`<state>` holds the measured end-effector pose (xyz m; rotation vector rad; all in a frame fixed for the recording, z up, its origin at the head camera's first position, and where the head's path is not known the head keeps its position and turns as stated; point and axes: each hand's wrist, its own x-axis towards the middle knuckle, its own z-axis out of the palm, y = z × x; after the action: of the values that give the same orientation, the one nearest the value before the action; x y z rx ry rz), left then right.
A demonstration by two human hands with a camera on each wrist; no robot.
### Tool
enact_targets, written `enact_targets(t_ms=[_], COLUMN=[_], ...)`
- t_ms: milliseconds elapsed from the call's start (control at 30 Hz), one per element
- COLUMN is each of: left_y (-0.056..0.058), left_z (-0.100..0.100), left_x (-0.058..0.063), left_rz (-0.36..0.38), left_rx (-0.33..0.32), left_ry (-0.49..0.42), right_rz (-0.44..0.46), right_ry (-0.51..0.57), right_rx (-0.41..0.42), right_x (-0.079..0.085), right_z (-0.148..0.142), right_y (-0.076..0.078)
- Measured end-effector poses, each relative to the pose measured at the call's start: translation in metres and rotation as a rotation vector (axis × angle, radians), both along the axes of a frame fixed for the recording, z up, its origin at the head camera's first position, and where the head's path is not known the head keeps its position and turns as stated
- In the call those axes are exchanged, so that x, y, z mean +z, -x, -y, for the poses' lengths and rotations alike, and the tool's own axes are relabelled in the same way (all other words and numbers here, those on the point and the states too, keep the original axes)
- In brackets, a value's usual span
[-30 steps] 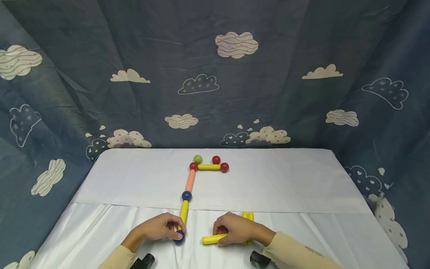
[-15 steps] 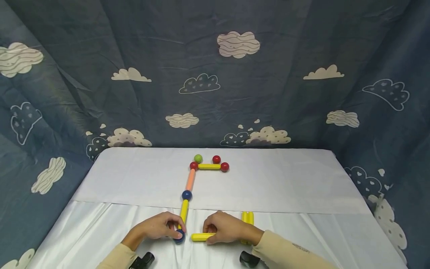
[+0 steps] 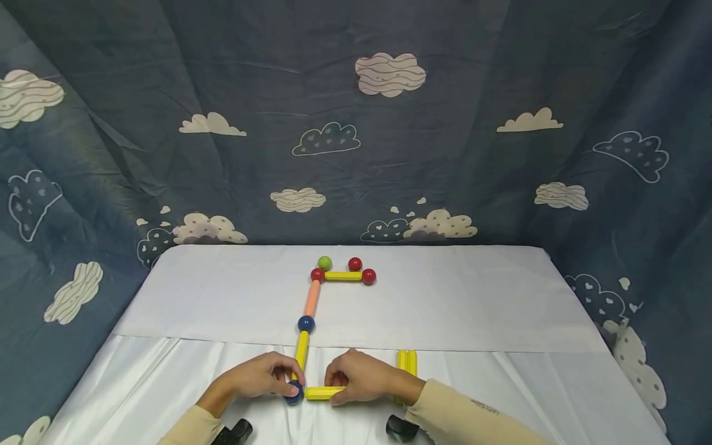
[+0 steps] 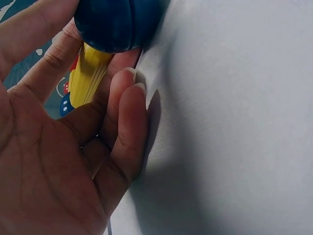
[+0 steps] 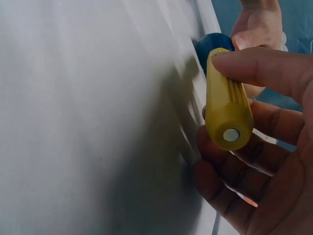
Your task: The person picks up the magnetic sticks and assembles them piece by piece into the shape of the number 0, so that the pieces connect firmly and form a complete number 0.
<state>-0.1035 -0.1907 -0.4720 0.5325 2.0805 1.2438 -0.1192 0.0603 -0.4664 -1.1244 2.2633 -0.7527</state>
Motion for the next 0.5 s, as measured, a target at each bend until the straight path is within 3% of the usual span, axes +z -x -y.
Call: enact_targets(t_ms=[500], left_y=[0.0005], left_z=[-0.0001], left_x=[-0.0007], left_rz=[-0.017], left_rx=[0.004], left_ry=[0.021], right_rz=[0.019], right_ry=[-0.023], right_rx=[-0.002], right_x=[0.0005], right_z=[0.004], right_y=[-0.0006])
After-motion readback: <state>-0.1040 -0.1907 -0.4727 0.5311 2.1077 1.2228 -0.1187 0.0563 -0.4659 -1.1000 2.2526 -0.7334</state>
